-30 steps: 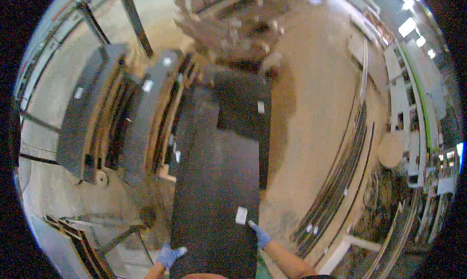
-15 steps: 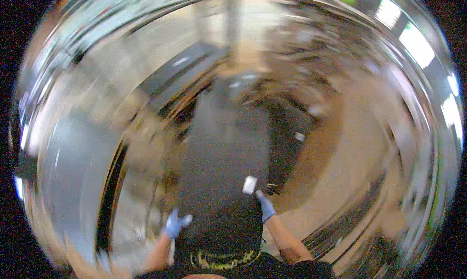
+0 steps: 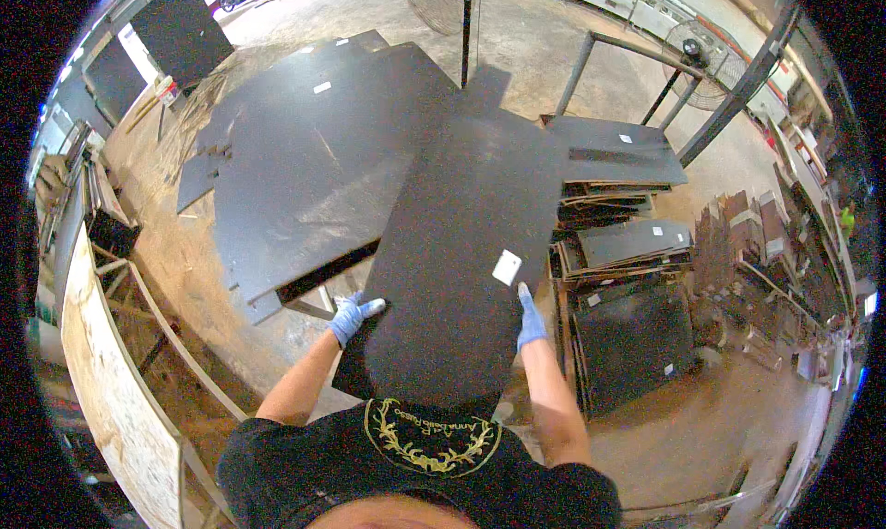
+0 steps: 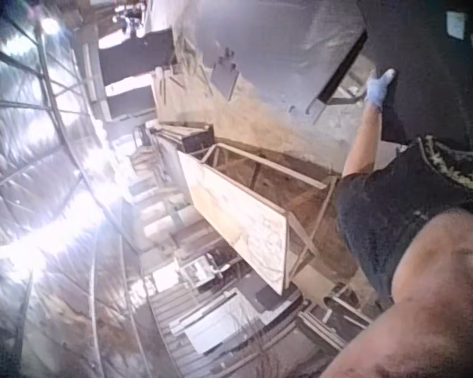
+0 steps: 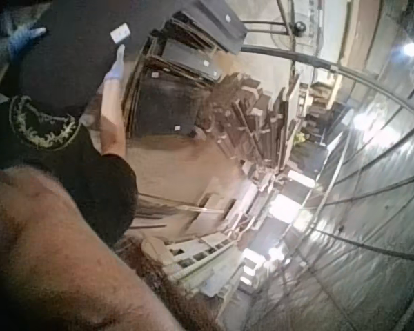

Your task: The person uses a red-handled tool to adjust a circular machine component, then walks to a stack of large flat panels. They repeatedly pick up, flip, and place down individual panels, organizing them in a pile.

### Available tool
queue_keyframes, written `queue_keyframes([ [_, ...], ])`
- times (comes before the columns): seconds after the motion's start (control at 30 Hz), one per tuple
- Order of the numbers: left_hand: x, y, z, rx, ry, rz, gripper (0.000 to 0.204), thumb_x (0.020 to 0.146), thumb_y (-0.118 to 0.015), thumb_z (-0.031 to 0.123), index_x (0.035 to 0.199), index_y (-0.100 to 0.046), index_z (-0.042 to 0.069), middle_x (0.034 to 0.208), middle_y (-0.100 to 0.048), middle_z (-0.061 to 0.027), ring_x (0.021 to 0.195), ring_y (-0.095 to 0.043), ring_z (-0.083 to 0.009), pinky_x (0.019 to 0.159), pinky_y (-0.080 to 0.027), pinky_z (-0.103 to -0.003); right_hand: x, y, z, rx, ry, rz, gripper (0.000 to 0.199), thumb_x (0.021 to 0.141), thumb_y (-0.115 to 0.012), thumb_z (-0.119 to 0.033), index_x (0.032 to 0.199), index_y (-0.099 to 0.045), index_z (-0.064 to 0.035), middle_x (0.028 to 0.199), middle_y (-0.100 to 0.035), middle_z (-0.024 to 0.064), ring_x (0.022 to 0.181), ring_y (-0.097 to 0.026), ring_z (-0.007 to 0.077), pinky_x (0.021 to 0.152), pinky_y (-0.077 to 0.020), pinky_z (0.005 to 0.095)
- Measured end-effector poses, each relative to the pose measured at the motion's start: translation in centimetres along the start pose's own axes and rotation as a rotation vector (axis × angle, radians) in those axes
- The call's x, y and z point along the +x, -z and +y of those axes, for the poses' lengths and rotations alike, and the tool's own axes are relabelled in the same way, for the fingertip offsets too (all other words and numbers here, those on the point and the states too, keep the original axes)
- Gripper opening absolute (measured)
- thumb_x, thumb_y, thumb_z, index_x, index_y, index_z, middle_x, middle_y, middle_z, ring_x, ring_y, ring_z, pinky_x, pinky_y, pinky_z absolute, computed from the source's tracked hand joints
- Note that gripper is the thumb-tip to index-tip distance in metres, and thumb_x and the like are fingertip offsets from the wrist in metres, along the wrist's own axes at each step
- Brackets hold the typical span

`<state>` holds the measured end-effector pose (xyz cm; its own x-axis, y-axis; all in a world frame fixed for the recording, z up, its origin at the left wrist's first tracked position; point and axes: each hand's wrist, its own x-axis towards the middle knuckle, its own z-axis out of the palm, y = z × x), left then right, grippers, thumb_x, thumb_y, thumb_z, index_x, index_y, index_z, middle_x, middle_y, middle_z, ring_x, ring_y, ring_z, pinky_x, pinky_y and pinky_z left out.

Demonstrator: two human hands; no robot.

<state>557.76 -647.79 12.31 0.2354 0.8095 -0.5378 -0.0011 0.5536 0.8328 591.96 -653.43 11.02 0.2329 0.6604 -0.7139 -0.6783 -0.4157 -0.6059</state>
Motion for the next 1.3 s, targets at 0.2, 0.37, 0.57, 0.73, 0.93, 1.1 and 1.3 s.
queue_keyframes([
  [0.2, 5.1, 11.9, 10.8, 0.116, 0.049, -0.072, 0.045, 0.076, -0.065, 0.039, 0.102, -0.060, 0.002, 0.091, -0.063, -0.0081, 0.077, -0.059, -0.0198, 0.072, -0.048, -0.035, 2.7, -15.2, -0.9, 0.190, -0.065, -0.190, 0.051, 0.081, -0.060, -0.043, 0.116, -0.055, -0.0072, 0.116, -0.057, 0.0110, 0.103, -0.053, 0.0288, 0.093, -0.0394, 0.0442],
  [0.37, 12.9, 19.3, 27.1, 0.861, -0.223, 0.114, 0.049, 0.079, -0.064, 0.037, 0.108, -0.057, -0.002, 0.095, -0.063, -0.0116, 0.090, -0.057, -0.0207, 0.078, -0.046, -0.036, 5.2, -27.8, 2.2, 0.497, -0.202, -0.507, 0.047, 0.088, -0.048, -0.038, 0.119, -0.049, -0.0033, 0.127, -0.048, 0.0136, 0.111, -0.047, 0.0306, 0.097, -0.0346, 0.0446],
  [0.57, 19.5, 21.0, 16.2, 1.798, -0.213, 0.504, 0.082, 0.076, -0.035, 0.072, 0.140, -0.019, 0.024, 0.145, -0.017, -0.0150, 0.128, -0.024, -0.0417, 0.101, -0.022, -0.055, 4.7, -24.0, 8.7, -0.050, -0.022, -0.463, 0.052, 0.073, -0.066, -0.047, 0.112, -0.052, -0.0152, 0.113, -0.053, 0.0054, 0.091, -0.053, 0.0248, 0.069, -0.0458, 0.0397],
  [0.73, 18.6, 19.7, 14.3, 1.781, -0.453, 0.599, 0.078, 0.079, -0.030, 0.071, 0.140, -0.021, 0.024, 0.145, -0.019, -0.0132, 0.130, -0.022, -0.0377, 0.102, -0.018, -0.055, 3.8, -1.1, 13.2, 0.065, -0.062, -0.129, 0.032, 0.085, -0.052, -0.023, 0.116, -0.051, -0.0135, 0.112, -0.055, 0.0072, 0.095, -0.053, 0.0228, 0.077, -0.0469, 0.0428],
  [0.93, 15.0, 2.7, 11.0, 1.109, -0.948, 0.237, 0.061, 0.071, -0.070, 0.035, 0.122, -0.049, 0.008, 0.131, -0.040, -0.0141, 0.119, -0.039, -0.0313, 0.100, -0.033, -0.041, -5.6, 21.9, 18.2, 0.445, -0.114, 0.550, 0.040, 0.089, -0.037, -0.037, 0.126, -0.042, -0.0214, 0.126, -0.048, 0.0046, 0.110, -0.046, 0.0223, 0.086, -0.0371, 0.0455],
  [1.1, 14.9, -18.4, -0.5, 1.083, -0.939, -0.220, 0.062, 0.074, -0.069, 0.022, 0.127, -0.042, 0.006, 0.126, -0.045, -0.0132, 0.119, -0.041, -0.0274, 0.102, -0.029, -0.036, -6.7, 38.1, 21.6, 0.529, -0.243, 0.821, 0.045, 0.088, -0.042, -0.043, 0.127, -0.041, -0.0207, 0.135, -0.039, 0.0034, 0.116, -0.042, 0.0247, 0.091, -0.0335, 0.0479],
  [1.3, 19.0, -33.0, -14.5, 1.468, -0.126, -0.501, 0.075, 0.073, -0.067, 0.041, 0.133, -0.035, 0.009, 0.136, -0.039, -0.0126, 0.124, -0.038, -0.0280, 0.100, -0.032, -0.036, -1.0, 48.4, 20.7, 0.451, -0.315, 0.790, 0.052, 0.084, -0.050, -0.041, 0.128, -0.040, -0.0145, 0.135, -0.039, 0.0068, 0.117, -0.041, 0.0248, 0.091, -0.0328, 0.0483],
])
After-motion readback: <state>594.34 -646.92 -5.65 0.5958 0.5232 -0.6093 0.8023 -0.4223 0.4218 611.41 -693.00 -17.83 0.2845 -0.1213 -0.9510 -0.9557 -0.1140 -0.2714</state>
